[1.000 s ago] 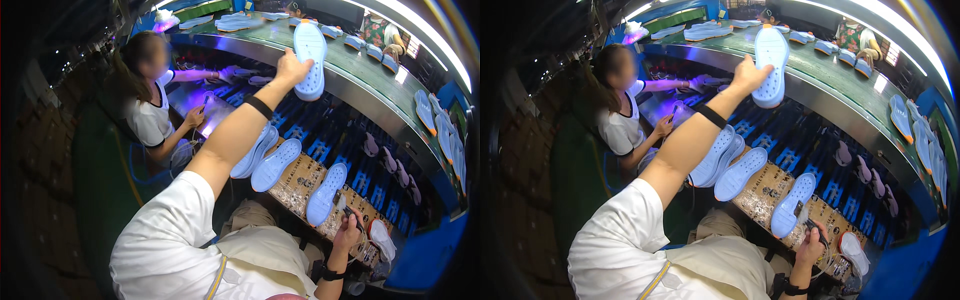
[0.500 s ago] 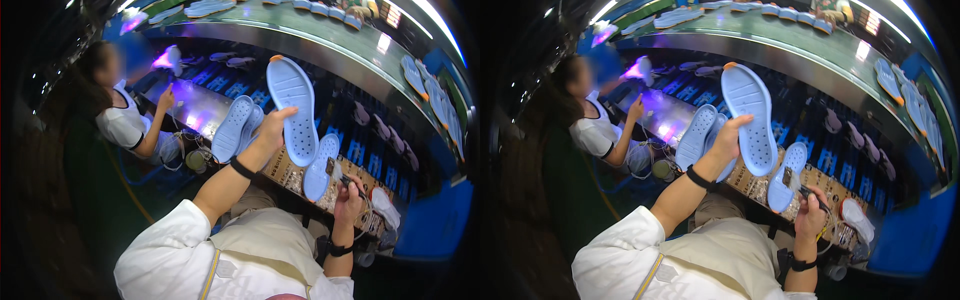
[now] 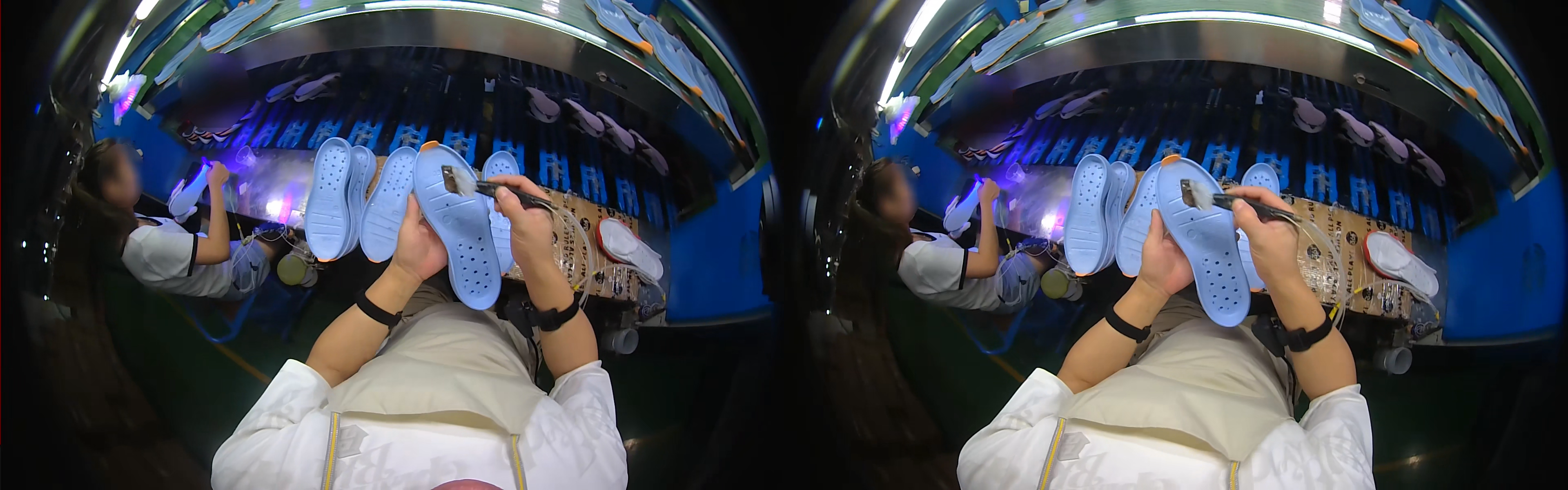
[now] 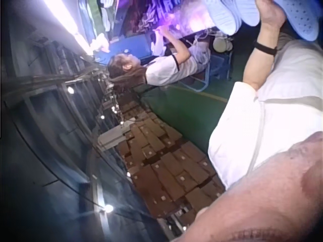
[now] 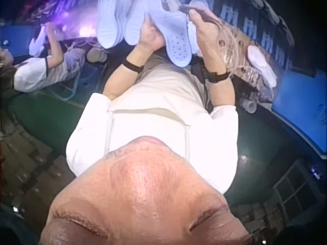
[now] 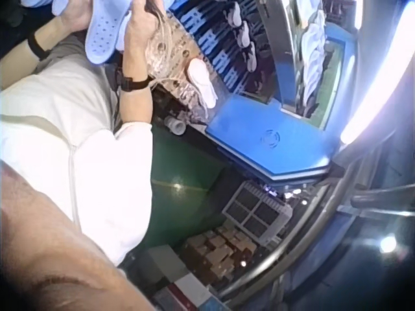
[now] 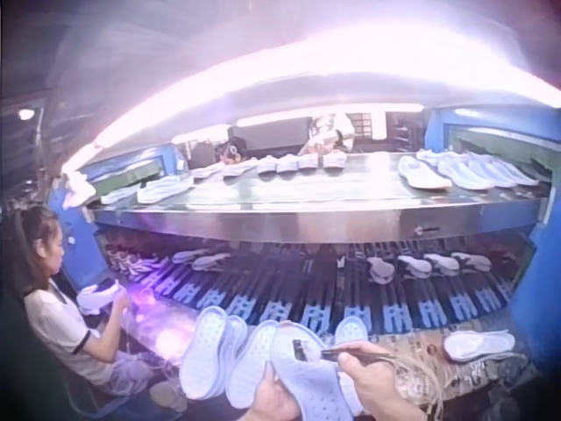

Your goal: Applying adhesive to the edges and surface of shoe outsoles using a brush.

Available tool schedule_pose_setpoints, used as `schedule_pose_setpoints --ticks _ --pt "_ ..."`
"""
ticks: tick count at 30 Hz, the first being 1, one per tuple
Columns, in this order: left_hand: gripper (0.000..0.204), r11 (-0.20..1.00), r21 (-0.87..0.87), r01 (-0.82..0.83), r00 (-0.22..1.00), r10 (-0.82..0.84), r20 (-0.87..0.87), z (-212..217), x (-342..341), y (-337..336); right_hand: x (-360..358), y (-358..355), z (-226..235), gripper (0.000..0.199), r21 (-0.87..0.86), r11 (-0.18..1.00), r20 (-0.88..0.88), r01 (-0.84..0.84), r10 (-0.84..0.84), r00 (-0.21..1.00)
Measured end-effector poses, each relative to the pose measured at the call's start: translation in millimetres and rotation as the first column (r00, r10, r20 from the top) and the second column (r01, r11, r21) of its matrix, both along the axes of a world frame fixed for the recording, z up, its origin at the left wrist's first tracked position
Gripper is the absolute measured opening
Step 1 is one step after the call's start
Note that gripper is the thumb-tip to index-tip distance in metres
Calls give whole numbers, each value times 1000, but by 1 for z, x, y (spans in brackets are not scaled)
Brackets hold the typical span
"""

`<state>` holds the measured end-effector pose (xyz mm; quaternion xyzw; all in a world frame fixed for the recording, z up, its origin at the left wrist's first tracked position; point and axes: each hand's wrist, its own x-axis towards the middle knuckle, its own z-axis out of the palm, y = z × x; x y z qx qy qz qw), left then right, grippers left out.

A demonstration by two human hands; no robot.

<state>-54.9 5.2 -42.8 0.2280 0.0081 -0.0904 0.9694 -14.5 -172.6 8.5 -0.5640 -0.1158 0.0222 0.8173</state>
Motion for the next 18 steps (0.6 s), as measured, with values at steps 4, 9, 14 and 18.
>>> schedule_pose_setpoints --ticks 4,9,14,18 --pt "68 998 23 56 998 -56 14 2 -5 -6 8 10 -5 18 -57 996 31 73 -72 997" --pt "69 991 131 -22 999 18 37 -13 4 -6 -10 15 -5 21 -333 930 252 154 -69 965" --pt "80 985 172 23 998 -34 59 -8 16 6 -28 -25 10 25 -698 714 441 58 364 820" --pt "81 986 131 106 984 -123 132 -11 16 11 -25 -46 49 25 -796 529 36 -295 527 849"
